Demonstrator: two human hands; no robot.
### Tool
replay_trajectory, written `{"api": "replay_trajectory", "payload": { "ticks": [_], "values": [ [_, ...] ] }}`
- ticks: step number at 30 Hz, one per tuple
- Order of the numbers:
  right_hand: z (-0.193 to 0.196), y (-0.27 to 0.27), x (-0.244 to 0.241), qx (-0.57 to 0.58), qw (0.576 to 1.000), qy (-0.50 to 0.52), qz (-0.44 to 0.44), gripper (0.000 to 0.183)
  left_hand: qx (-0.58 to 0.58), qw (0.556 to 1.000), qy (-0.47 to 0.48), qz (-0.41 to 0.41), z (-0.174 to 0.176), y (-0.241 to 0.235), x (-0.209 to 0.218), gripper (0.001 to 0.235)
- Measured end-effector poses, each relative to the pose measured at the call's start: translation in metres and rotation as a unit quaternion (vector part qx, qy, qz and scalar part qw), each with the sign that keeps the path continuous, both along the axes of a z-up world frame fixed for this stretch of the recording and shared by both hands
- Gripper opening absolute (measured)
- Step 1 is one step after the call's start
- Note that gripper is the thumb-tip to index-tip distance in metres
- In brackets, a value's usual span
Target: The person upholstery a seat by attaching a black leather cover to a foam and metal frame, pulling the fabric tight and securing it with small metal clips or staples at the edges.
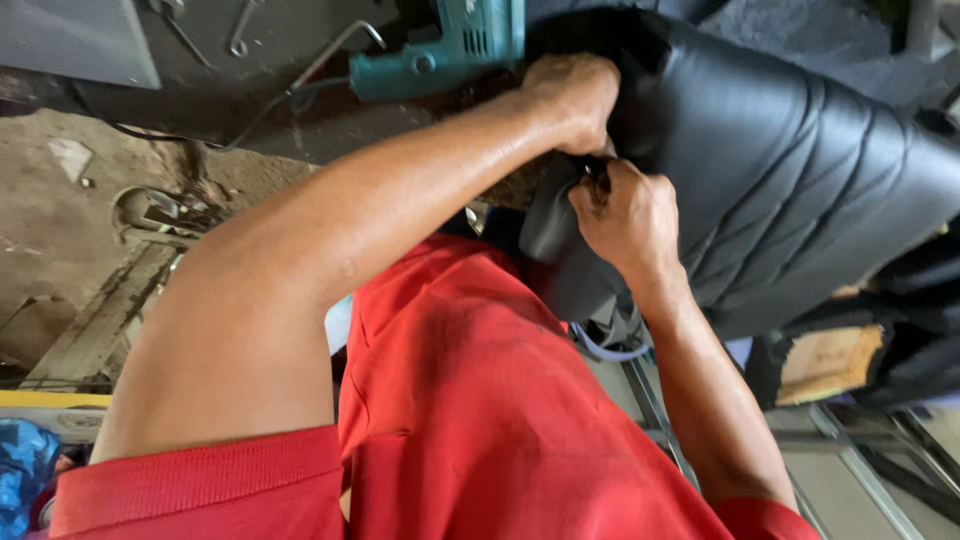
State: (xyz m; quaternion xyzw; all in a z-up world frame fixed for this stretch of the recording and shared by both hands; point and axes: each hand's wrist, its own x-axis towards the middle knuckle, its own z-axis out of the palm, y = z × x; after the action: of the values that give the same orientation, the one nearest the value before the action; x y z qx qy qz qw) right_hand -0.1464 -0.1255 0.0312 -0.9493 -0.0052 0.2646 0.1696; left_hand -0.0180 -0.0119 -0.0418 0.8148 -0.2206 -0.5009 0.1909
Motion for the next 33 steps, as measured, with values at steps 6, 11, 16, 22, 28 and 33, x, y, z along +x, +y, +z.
{"api": "replay_trajectory", "payload": {
  "ticks": [6, 11, 16, 22, 28, 33],
  "values": [
    [-0.006, 0.007, 0.002, 0.019, 0.997, 0.004, -0.071, 0.026, 0.015, 0.998, 0.061, 0.01, 0.015, 0.006, 0.005, 0.044],
    [-0.006, 0.006, 0.007, 0.028, 0.998, -0.011, -0.049, 0.026, -0.016, 1.0, -0.004, 0.013, -0.006, 0.004, 0.002, 0.07],
    [0.038, 0.001, 0.009, 0.072, 0.997, 0.012, -0.032, 0.026, -0.033, 0.998, -0.032, 0.032, 0.004, 0.026, -0.003, 0.098],
    [0.08, -0.009, -0.015, 0.179, 0.925, 0.015, -0.336, 0.012, -0.264, 0.851, 0.161, 0.423, 0.07, 0.08, -0.053, 0.053],
    [0.046, 0.025, -0.012, 0.388, 0.861, -0.096, -0.315, 0.037, -0.466, 0.654, 0.19, 0.565, 0.072, 0.028, -0.114, 0.046],
    [0.044, 0.014, -0.005, 0.373, 0.866, -0.118, -0.312, 0.025, -0.449, 0.687, 0.147, 0.553, 0.075, 0.016, -0.113, 0.054]
  ]
}}
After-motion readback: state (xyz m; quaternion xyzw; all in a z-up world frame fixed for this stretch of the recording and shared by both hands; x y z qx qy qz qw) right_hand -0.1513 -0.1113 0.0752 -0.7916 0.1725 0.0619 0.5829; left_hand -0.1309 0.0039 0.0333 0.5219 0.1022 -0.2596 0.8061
